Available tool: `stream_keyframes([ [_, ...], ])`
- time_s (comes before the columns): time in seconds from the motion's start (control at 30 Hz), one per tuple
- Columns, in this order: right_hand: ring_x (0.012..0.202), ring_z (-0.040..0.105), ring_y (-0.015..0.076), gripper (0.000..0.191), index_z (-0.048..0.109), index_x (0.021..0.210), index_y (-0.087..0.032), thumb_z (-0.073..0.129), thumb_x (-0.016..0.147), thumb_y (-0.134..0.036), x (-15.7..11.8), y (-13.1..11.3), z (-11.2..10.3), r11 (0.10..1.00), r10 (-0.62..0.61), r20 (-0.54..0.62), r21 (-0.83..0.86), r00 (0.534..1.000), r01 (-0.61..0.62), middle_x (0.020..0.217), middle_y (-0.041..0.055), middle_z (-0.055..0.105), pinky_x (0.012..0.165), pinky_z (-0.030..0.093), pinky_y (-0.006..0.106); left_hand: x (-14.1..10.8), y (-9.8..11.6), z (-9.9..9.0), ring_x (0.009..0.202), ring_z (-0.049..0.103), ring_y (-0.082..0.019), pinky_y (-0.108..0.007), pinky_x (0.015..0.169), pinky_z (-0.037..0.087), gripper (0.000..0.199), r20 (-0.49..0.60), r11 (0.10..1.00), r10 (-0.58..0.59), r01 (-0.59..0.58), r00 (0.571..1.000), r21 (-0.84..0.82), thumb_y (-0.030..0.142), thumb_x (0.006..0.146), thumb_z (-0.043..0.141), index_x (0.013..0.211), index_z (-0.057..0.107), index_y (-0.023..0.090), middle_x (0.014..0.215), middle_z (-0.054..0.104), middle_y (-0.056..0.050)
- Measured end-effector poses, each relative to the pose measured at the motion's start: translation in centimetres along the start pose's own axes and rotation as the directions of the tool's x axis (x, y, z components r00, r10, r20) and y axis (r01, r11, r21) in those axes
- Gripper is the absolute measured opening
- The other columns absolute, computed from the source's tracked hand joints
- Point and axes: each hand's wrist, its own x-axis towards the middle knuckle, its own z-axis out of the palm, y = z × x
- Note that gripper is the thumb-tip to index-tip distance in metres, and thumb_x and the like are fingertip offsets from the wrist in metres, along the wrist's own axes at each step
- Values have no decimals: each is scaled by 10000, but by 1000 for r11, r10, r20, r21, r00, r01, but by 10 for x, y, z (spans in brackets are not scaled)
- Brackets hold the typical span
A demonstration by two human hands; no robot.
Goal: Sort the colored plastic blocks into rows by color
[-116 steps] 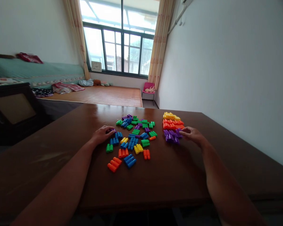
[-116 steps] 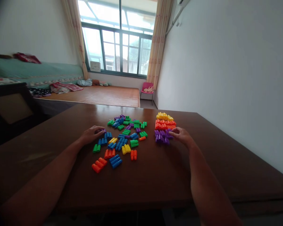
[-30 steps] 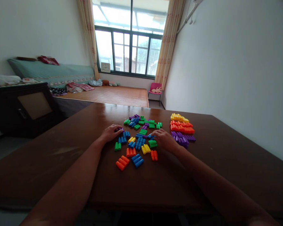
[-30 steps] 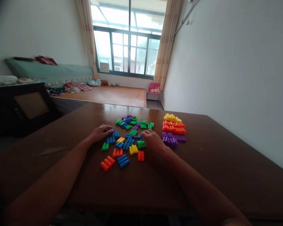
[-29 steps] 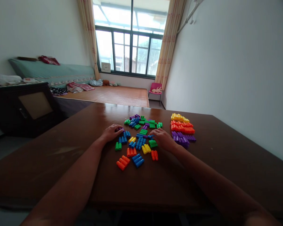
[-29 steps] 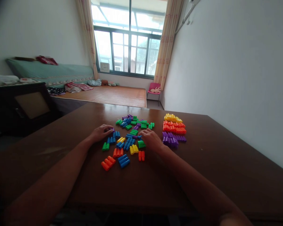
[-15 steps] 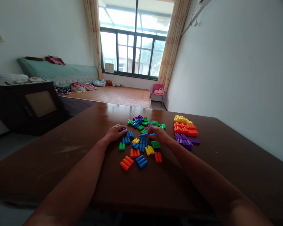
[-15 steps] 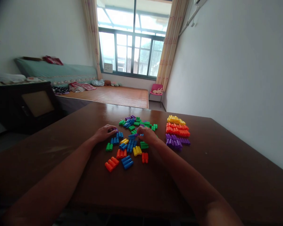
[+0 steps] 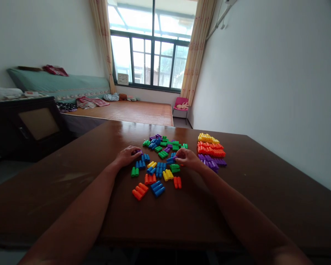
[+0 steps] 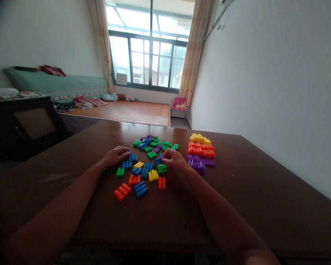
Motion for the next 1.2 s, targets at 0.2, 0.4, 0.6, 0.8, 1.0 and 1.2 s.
stream_keyframes([
  [0.2,693,599,123,269,601,880,-178,706,694,-340,15,-11,-4,998,41,204,42,978,-50,792,1,652,595,475,222,-1,2,-1,898,613,-197,-279,763,472,487,15,1000,18,-18,1000,6,594,831,468,1097,685,249,1034,637,-40],
  [0.4,803,637,162,139,707,896,-198,628,805,-267,45,-23,1,869,0,196,-486,981,97,883,33,708,736,485,256,0,3,1,867,617,-187,-266,738,466,456,5,1000,-17,17,1000,8,580,823,502,1096,689,266,995,635,-28],
  [0.6,1058,604,216,336,698,1060,-255,592,779,-103,74,-27,22,643,-107,329,-697,938,318,1120,50,690,953,435,312,-1,3,2,868,617,-181,-262,737,464,437,5,1000,-15,15,1000,5,569,829,504,1088,691,271,988,633,-25],
  [0.8,1064,591,220,438,638,1133,-224,625,716,-90,76,-23,11,653,-225,337,-644,914,398,1141,90,647,956,447,345,-1,5,1,858,620,-184,-271,744,466,434,7,1000,-19,19,1000,8,561,829,505,1092,692,271,975,635,-28],
  [1.0,804,649,154,351,564,1069,-187,621,722,-180,37,2,-61,896,-187,-99,-425,977,129,940,52,664,756,534,291,0,4,0,878,620,-192,-278,750,468,459,14,1000,-12,12,1000,8,577,831,487,1108,685,271,1001,636,-31],
  [1.2,813,665,199,372,560,948,-179,712,648,-339,-45,81,-168,948,123,-553,-180,824,-262,917,89,685,722,546,328,1,3,-1,880,622,-202,-282,739,475,495,9,1000,-17,17,1000,26,605,812,474,1103,687,265,996,635,-34],
])
